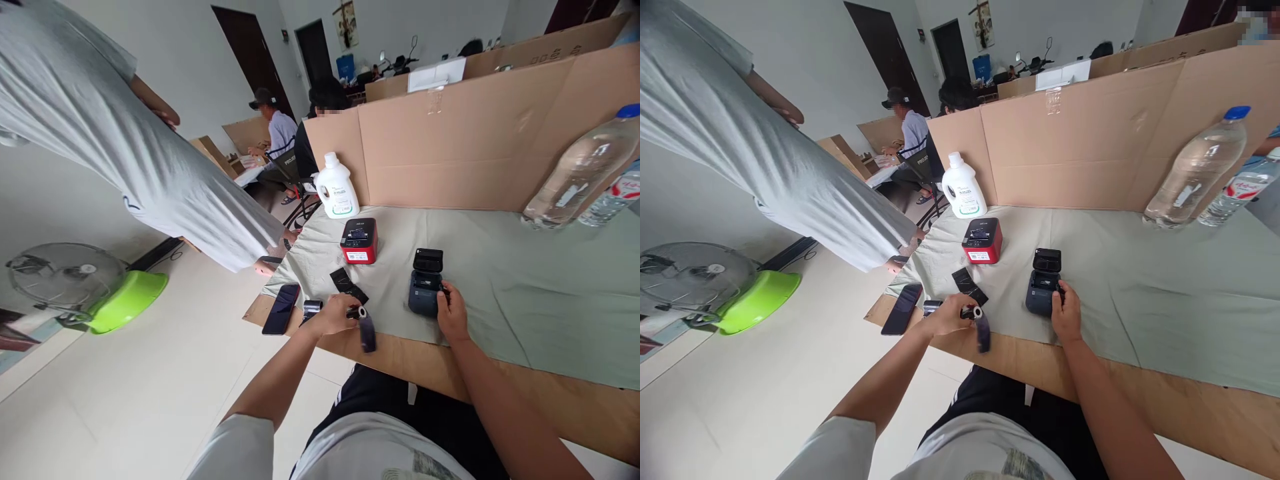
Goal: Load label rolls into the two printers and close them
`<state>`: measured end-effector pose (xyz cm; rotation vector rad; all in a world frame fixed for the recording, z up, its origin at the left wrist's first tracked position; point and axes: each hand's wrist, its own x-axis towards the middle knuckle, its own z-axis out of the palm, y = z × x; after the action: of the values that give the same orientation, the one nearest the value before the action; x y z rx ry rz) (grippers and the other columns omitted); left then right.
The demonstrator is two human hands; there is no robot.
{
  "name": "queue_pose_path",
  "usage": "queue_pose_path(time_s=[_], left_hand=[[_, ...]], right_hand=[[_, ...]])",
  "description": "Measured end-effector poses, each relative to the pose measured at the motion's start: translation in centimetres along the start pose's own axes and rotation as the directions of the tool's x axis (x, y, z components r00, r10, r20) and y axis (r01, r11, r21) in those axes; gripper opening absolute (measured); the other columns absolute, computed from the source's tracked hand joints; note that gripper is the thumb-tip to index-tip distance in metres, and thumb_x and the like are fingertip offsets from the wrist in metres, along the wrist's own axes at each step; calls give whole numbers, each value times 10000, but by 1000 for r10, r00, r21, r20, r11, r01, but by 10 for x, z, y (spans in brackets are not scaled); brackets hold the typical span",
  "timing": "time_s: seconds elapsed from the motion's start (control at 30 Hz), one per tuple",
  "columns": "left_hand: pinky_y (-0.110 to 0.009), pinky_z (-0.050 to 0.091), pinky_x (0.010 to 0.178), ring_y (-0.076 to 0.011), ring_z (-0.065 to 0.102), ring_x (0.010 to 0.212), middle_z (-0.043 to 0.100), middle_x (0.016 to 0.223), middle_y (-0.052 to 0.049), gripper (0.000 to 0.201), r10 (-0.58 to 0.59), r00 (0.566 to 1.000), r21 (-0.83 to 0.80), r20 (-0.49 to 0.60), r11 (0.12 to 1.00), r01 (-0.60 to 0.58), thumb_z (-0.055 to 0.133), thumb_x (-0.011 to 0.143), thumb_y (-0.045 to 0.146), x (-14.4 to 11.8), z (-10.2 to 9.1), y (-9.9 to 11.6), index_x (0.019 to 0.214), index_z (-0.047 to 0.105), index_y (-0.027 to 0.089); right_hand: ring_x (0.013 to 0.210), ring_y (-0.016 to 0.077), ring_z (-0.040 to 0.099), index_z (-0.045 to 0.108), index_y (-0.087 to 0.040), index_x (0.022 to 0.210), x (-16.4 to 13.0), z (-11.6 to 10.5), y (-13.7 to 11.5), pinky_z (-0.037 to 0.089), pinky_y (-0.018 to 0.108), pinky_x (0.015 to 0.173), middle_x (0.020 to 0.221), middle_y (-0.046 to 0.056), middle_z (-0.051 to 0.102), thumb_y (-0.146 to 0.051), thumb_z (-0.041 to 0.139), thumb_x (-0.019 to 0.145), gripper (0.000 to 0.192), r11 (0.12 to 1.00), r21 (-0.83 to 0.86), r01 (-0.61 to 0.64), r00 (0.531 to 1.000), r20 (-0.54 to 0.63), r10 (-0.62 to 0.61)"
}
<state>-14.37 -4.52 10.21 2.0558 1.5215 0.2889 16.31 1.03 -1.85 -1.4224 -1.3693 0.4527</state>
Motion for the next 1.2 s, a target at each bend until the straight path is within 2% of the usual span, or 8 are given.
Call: queue_pose_path(time_s=[0.07, 0.13, 0.23, 0.33, 0.5, 0.63, 0.9, 1.2], left_hand=[[-338, 426, 839, -201, 567, 895, 626, 952, -48, 321, 67, 997, -377, 38, 925, -48, 703, 664, 213, 3, -2, 11, 969, 621, 161], [-287, 435, 767, -157, 560, 822, 598, 893, -29, 339, 124, 989, -656, 86, 754, -38, 740, 661, 245, 9, -2, 24, 950, 593, 147], [-245, 420, 688, -104, 526, 722, 559, 820, 3, 410, 184, 969, -819, 164, 572, 30, 805, 620, 259, 25, 4, 42, 930, 565, 142], [-244, 420, 669, -101, 520, 712, 557, 813, 1, 441, 226, 950, -834, 217, 549, 60, 819, 622, 298, 49, 15, 58, 937, 555, 140], [-322, 448, 852, -162, 563, 905, 597, 956, -36, 386, 206, 978, -639, 21, 755, -146, 764, 684, 273, 99, 31, 80, 991, 554, 166], [-389, 417, 993, -209, 556, 1070, 604, 1127, -68, 336, 213, 973, -369, -87, 901, -230, 635, 779, 199, 131, 40, 91, 1106, 561, 189], [-371, 438, 1011, -208, 567, 1137, 615, 1211, -81, 430, 195, 980, -228, -36, 953, -198, 523, 797, 124, 155, 53, 95, 1223, 511, 177], [-392, 437, 962, -240, 593, 1051, 653, 1033, -73, 281, 163, 986, 272, -27, 951, -150, 625, 788, 171, 162, 55, 114, 1065, 581, 195]], right_hand=[[1111, 267, 553, 550, -162, 1206, 0, 1, 0, 423, 507, 991, 1204, 154, 607, -511, 366, 897, 501, 1000, -3, 17, 1000, -6, -17], [1105, 266, 554, 544, -164, 1213, -1, 3, -1, 428, 509, 983, 1194, 155, 609, -507, 367, 906, 493, 998, -26, 50, 999, -15, -51], [1179, 295, 503, 517, -150, 1248, -3, 2, -8, 397, 538, 1010, 1253, 179, 565, -539, 459, 877, 541, 980, -120, 157, 985, -51, -164], [1248, 324, 432, 450, -146, 1326, -7, -4, -22, 373, 557, 1031, 1349, 195, 476, -539, 608, 798, 677, 931, -199, 307, 948, -26, -318], [1184, 292, 464, 452, -201, 1331, -12, -18, -41, 417, 512, 998, 1306, 145, 483, -304, 606, 819, 544, 863, -154, 482, 874, 10, -486], [1080, 264, 487, 633, -212, 1050, -12, -24, -43, 466, 458, 923, 1190, 108, 518, -129, 578, 753, 314, 872, -164, 462, 883, -12, -470], [935, 218, 511, 674, -200, 896, -11, -23, -44, 483, 390, 851, 960, 70, 595, -88, 588, 744, 207, 865, -133, 484, 874, 16, -487], [893, 209, 528, 682, -202, 1016, -9, -19, -45, 483, 378, 827, 930, 68, 649, -131, 500, 883, 236, 832, -220, 510, 860, 114, -497]])
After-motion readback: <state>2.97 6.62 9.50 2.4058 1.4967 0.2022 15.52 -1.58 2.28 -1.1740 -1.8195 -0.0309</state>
